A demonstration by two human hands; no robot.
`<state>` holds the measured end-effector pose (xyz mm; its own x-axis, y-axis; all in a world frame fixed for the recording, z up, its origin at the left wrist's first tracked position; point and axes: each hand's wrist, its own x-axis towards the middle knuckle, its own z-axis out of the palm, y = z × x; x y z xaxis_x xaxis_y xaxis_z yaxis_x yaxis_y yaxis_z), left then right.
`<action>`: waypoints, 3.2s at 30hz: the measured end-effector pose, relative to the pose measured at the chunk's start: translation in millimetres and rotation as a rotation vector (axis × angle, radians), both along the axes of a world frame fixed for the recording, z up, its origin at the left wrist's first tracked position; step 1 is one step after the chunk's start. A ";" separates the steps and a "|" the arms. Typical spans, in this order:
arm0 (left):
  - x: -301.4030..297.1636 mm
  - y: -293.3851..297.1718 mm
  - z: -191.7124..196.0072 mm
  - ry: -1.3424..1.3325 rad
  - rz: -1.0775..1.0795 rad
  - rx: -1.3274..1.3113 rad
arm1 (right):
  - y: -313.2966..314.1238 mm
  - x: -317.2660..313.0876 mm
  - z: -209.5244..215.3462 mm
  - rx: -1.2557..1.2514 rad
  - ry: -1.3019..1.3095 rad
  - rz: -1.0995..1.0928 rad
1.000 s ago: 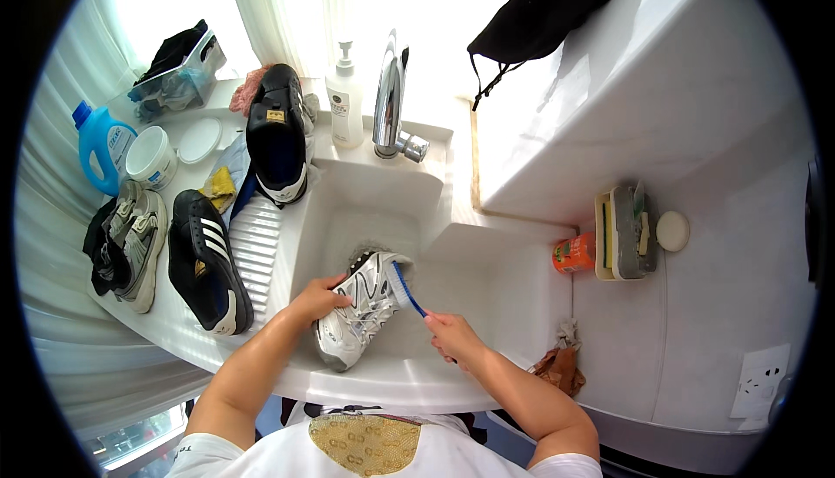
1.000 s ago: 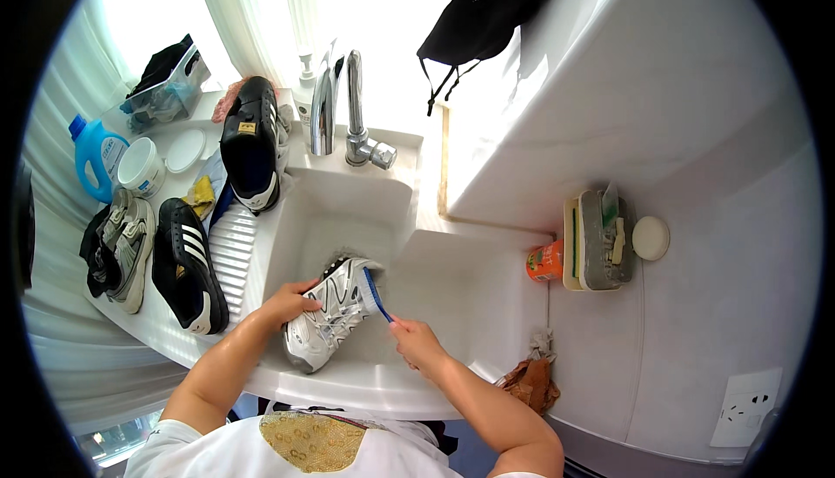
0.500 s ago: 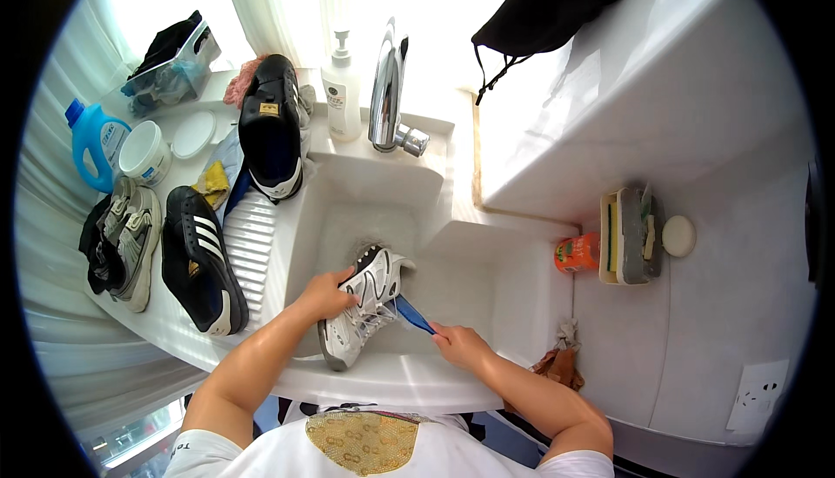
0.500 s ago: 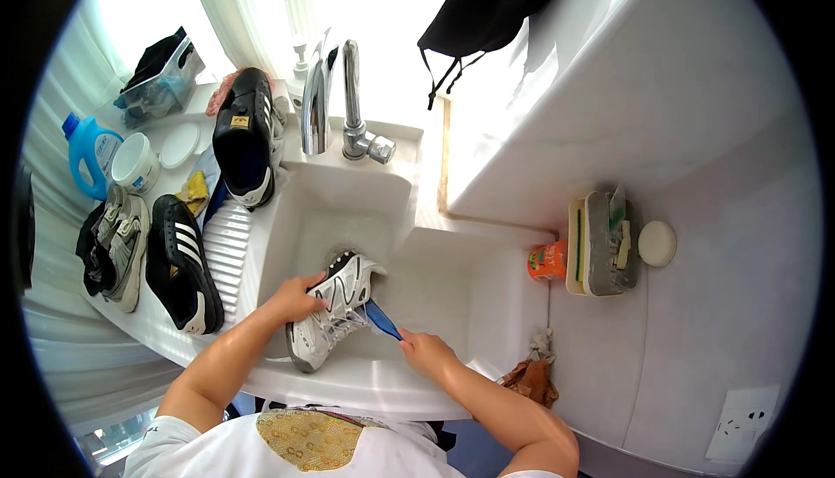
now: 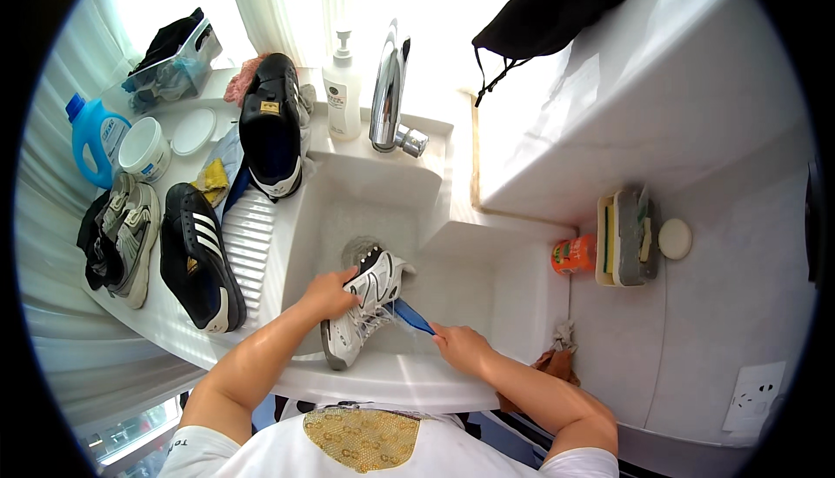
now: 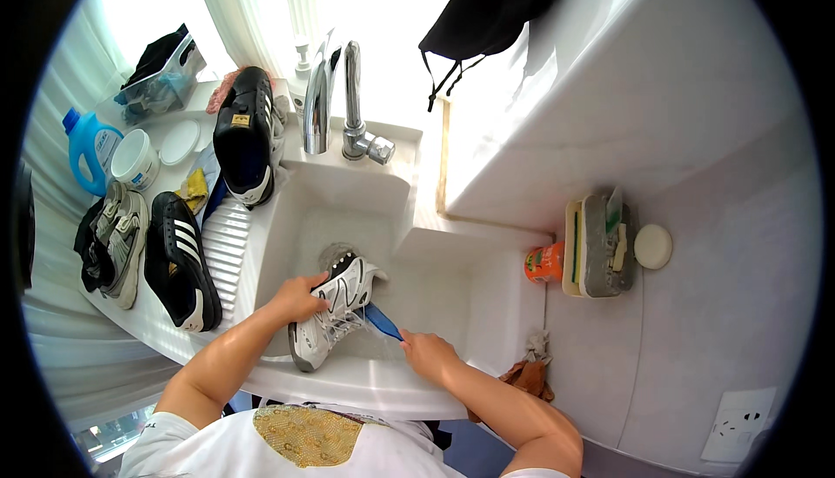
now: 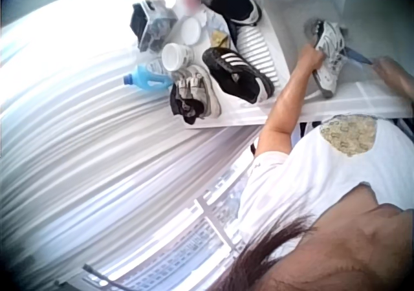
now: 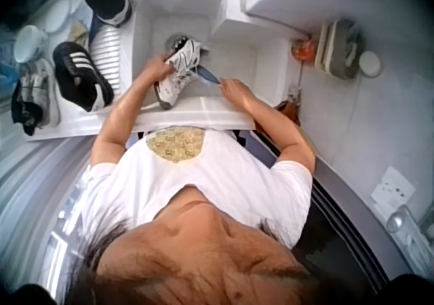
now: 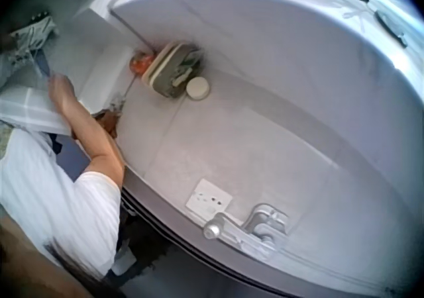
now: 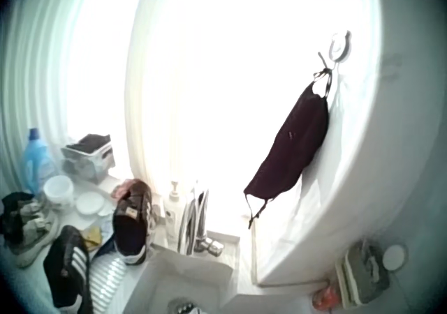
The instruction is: The person scrubs a white sneaker with a blue brush in a sink, rinses it under running water, and shakes off excess water. They then place the shoe on the floor near a window and pick up a black sneaker to begin scrubbing it as well.
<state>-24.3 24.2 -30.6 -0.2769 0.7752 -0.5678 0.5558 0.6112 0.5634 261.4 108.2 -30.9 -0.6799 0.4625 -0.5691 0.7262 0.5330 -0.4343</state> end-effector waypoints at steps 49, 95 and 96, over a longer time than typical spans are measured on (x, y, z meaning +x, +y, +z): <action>-11.8 -9.7 -13.9 -0.159 0.135 0.022 | 24.5 -42.3 -3.8 0.408 -0.191 0.225; 20.2 19.9 -98.1 -0.164 0.560 0.097 | 28.9 8.4 -13.4 0.328 -0.074 0.256; 19.7 21.2 -93.5 -0.162 0.551 0.082 | 29.5 4.3 -12.5 0.380 -0.062 0.309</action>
<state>-4.5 45.4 -124.1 -0.5664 0.5845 -0.5810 0.0709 0.7369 0.6723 265.7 137.6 -43.4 -0.7880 0.4270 -0.4435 0.5274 0.8399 -0.1284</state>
